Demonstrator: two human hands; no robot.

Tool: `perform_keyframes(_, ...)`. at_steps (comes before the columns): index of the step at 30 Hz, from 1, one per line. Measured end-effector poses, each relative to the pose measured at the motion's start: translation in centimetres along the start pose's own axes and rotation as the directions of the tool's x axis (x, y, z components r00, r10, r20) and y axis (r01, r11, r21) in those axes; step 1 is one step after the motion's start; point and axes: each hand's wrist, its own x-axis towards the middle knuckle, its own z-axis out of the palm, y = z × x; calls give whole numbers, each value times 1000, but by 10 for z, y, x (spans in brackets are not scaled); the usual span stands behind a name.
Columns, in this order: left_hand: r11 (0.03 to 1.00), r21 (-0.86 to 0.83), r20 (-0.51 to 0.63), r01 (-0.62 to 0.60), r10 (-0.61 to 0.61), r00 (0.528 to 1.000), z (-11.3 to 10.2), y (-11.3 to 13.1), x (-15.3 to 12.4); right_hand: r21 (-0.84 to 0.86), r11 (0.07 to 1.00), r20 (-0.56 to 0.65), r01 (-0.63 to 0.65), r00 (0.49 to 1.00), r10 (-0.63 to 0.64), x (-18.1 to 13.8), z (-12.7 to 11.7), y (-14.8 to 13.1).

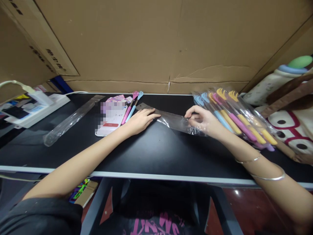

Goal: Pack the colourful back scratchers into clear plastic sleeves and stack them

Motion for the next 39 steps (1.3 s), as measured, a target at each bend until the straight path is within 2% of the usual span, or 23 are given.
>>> perform_keyframes(5, 997, 44, 75, 62, -66, 995, -3, -1, 0, -190, 976, 32, 104, 994, -100, -2, 4, -1)
perform_keyframes(11, 979, 139, 235, 149, -179, 955, -15, 4, 1, -355, 923, 62, 148, 989, -135, -5, 3, -1)
perform_keyframes(17, 968, 188, 255, 165, -210, 944, -15, 2, 1, -435, 880, 119, 191, 981, -154, -8, 4, -3)
perform_keyframes(23, 969, 171, 247, 176, -215, 945, -10, -4, 0, -501, 850, 143, 162, 984, -103, -10, 8, -8)
perform_keyframes(28, 992, 74, 198, 100, -113, 974, -11, 7, 1, -605, 785, 148, 132, 988, -52, -13, 14, -16)
perform_keyframes(33, 985, -166, 286, -41, 88, 954, -15, 34, 1, -624, 769, 186, 136, 982, -23, -15, 21, -19)
perform_keyframes(39, 972, -228, 310, -53, 124, 943, -13, 35, 0, -631, 745, 251, 219, 965, -72, -17, 25, -18)
